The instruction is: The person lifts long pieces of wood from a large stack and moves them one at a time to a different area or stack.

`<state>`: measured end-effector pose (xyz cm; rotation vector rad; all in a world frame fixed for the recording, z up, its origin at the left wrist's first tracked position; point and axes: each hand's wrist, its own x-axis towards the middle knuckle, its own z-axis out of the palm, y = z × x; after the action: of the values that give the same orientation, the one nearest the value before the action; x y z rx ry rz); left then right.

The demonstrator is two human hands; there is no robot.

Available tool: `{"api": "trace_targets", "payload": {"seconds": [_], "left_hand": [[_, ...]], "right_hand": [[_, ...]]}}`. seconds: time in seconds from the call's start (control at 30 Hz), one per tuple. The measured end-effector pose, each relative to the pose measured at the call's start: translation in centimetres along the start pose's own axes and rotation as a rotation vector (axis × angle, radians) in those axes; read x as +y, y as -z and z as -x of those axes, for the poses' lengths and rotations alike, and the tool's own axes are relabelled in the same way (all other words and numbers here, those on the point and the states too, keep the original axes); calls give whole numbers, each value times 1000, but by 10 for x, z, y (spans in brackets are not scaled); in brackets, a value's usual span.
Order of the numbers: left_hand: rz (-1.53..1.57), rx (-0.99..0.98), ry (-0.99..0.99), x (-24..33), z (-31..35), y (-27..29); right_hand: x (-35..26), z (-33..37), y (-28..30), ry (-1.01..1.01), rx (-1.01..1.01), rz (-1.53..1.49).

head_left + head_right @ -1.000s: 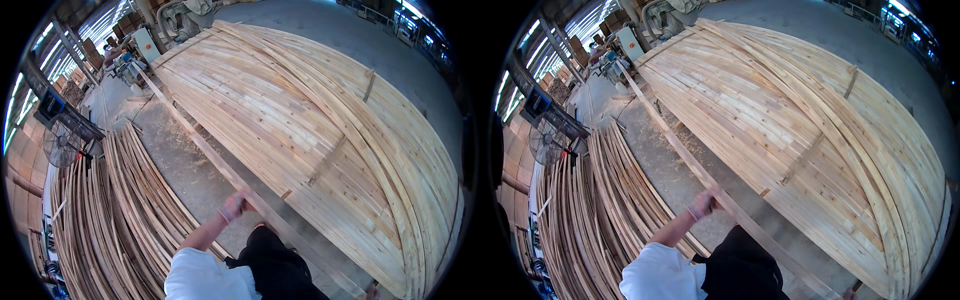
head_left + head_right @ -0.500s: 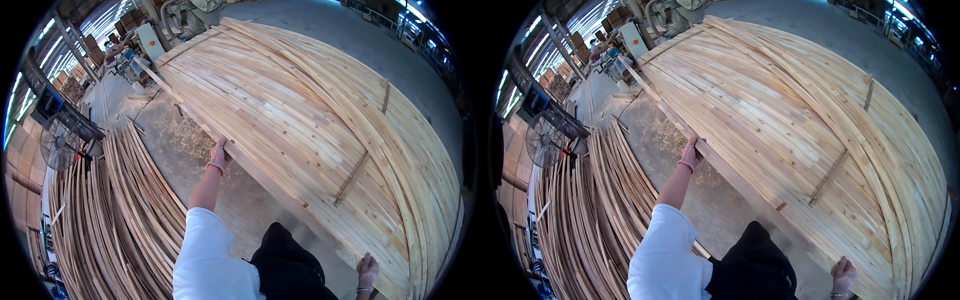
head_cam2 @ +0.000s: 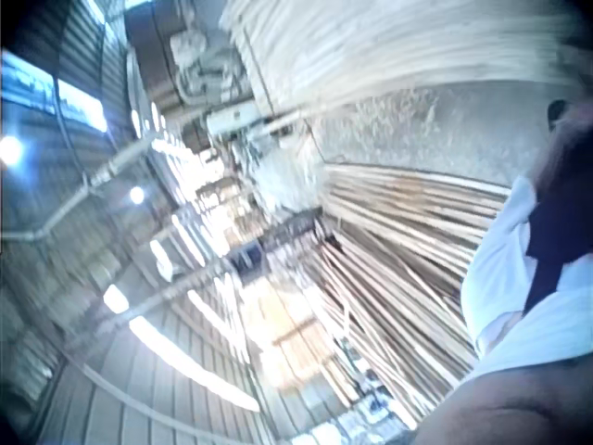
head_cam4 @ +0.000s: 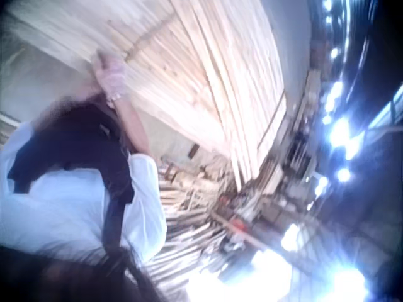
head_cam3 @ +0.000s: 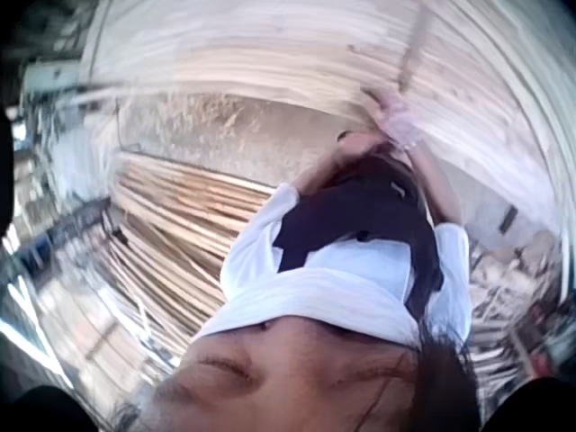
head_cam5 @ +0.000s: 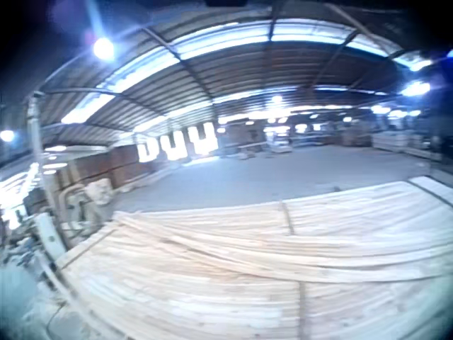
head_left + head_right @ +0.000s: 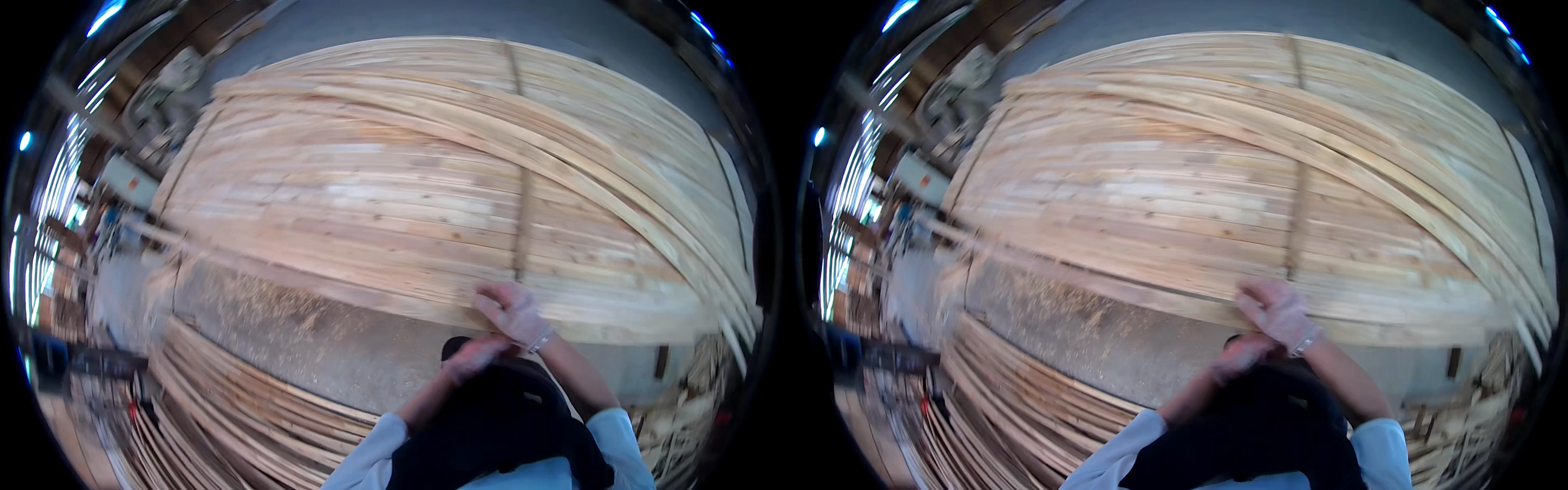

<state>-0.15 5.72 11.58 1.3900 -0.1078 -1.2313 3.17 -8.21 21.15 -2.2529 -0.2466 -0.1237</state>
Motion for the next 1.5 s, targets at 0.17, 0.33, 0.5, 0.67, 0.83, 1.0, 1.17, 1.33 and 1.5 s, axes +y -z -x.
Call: {"api": "trace_targets", "payload": {"seconds": [0.17,0.33,0.5,0.67,0.83,1.0,1.17,1.33,1.5], "left_hand": [[470,159,-319,-51,35,75],[687,547,-346,-83,67,160],[735,776,-413,-80,119,247],[797,702,-636,-68,125,228],[653,173,-304,-84,41,112],[547,82,-182,-67,-15,84],[758,182,-240,-65,15,141],[875,207,-868,-102,21,235],[1575,818,-764,-108,11,286]], "right_hand": [[28,50,35,-136,-286,-235],[97,181,50,-624,-304,-33],[149,232,72,-939,448,-1443],[134,159,41,-212,86,-210],[82,96,-8,-572,-235,-579],[42,70,-25,-375,-306,-336],[60,98,-10,-616,-458,-297],[94,128,6,-845,-358,-414],[126,125,22,-744,-343,-376]]}}
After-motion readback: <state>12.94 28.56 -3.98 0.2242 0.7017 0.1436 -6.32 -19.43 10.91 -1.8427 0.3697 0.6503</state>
